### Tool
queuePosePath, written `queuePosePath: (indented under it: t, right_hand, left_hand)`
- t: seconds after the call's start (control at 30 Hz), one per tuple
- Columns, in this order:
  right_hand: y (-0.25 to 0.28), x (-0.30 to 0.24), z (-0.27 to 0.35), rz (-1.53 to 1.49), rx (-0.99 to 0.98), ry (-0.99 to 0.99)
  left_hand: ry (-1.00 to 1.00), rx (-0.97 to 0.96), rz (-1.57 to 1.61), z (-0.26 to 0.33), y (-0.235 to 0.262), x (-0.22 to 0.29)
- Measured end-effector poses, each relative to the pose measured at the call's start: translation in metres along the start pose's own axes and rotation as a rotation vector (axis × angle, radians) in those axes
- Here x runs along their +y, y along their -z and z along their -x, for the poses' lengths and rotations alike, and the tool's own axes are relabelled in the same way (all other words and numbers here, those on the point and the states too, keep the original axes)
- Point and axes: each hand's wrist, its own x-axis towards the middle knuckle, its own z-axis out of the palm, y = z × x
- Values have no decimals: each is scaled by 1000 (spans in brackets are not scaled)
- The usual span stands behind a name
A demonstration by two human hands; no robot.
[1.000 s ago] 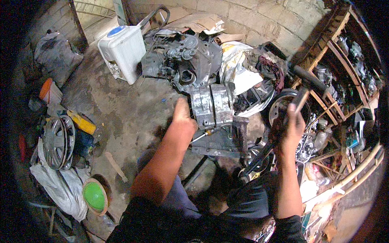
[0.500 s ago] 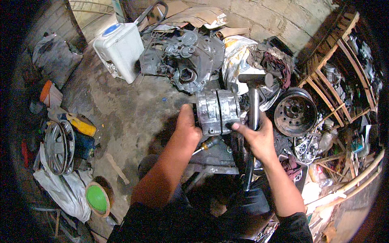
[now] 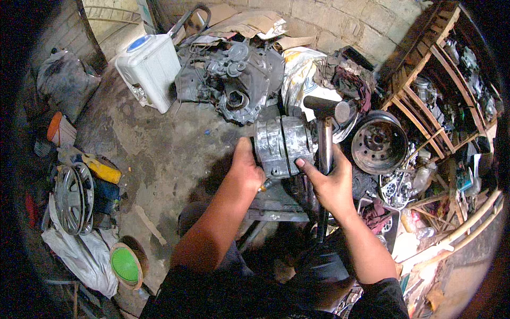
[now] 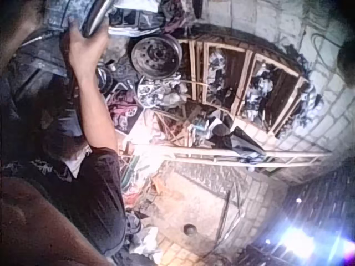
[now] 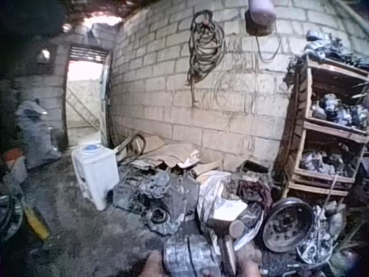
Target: The person uses a hammer and a metal rod to strike and adjust a metallic engine component. They repeatedly hit the part, rotate it, and reposition the rod to apply force at different angles.
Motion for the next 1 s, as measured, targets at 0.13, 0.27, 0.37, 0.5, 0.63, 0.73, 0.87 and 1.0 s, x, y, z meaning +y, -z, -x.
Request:
queuePosePath:
  t: [0.13,0.27,0.37,0.5,0.63,0.73,0.87,1.0]
  right_hand:
    - [-1,3,1,-28,34,43]
    - [3,1,1,-16,18,-33]
    - [2,-6,3,-116,23,-59]
    - [-2,-5,4,-112,86,6]
    - [-2,-3,2,-117,83,-30]
    - [-3,-4,1,-129,87,-53]
    - [-3,-1,0,-143,80,-102]
    - [2,-2,-1,-140,61,-156]
  left_hand:
    - [24,-14,55,-6,12,0]
    - [-157,-112,-350,13,4,3]
    - [-68,-107,-152,11,2,5]
    - [80,-232,115,-8,23,5]
    - [46,-150,49,1,10,7]
    - [35,-74,44,7,5,8]
    - [42,-92,25,7,7,9]
    - [6,-165,1,10,6,6]
